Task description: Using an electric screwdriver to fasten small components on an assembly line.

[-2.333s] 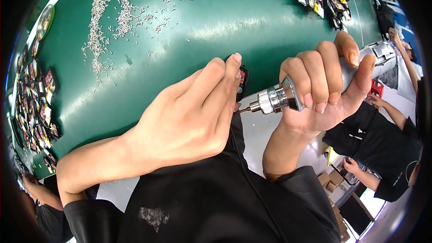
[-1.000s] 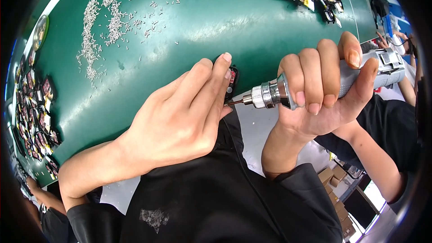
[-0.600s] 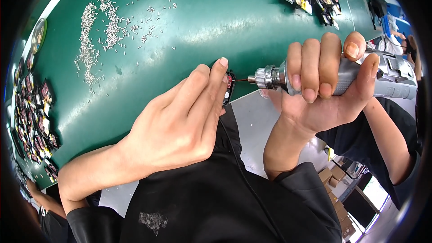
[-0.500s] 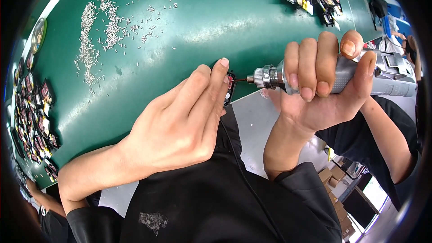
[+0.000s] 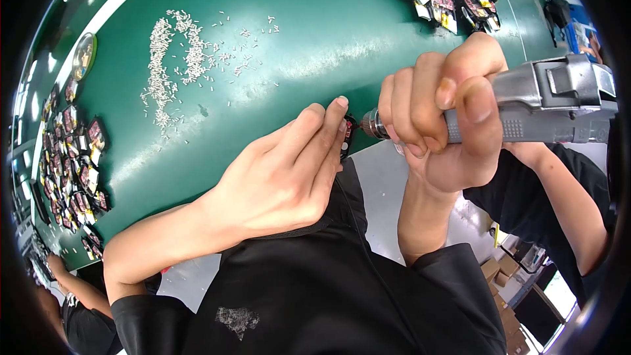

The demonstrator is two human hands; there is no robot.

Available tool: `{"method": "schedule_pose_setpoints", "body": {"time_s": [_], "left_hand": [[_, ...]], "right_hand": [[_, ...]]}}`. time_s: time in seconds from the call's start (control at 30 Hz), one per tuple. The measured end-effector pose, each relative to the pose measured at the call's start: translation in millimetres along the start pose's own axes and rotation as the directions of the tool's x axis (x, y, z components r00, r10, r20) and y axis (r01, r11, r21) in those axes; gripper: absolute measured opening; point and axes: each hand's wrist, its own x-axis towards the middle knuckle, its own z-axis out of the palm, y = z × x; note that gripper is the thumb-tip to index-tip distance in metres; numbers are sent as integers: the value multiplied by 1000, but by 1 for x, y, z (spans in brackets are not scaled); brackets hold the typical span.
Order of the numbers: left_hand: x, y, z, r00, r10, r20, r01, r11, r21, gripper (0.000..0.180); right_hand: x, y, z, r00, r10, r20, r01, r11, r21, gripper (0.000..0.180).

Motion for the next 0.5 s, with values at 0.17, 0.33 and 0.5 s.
{"method": "schedule_pose_setpoints", "body": {"time_s": [0.17, 0.33, 0.5], "left_hand": [[-6, 2, -8, 1000, -9, -1, 9, 999, 41, 42], [-12, 4, -11, 1000, -3, 7, 3, 1000, -14, 31], [-72, -1, -74, 890, -427, -158, 424, 904, -56, 48]], "right_hand": [[7, 10, 7, 999, -48, -7, 49, 978, 202, 16], [4, 5, 1, 983, -101, 151, 47, 946, 321, 24], [-6, 3, 1, 985, -147, -88, 172, 845, 507, 24]]}}
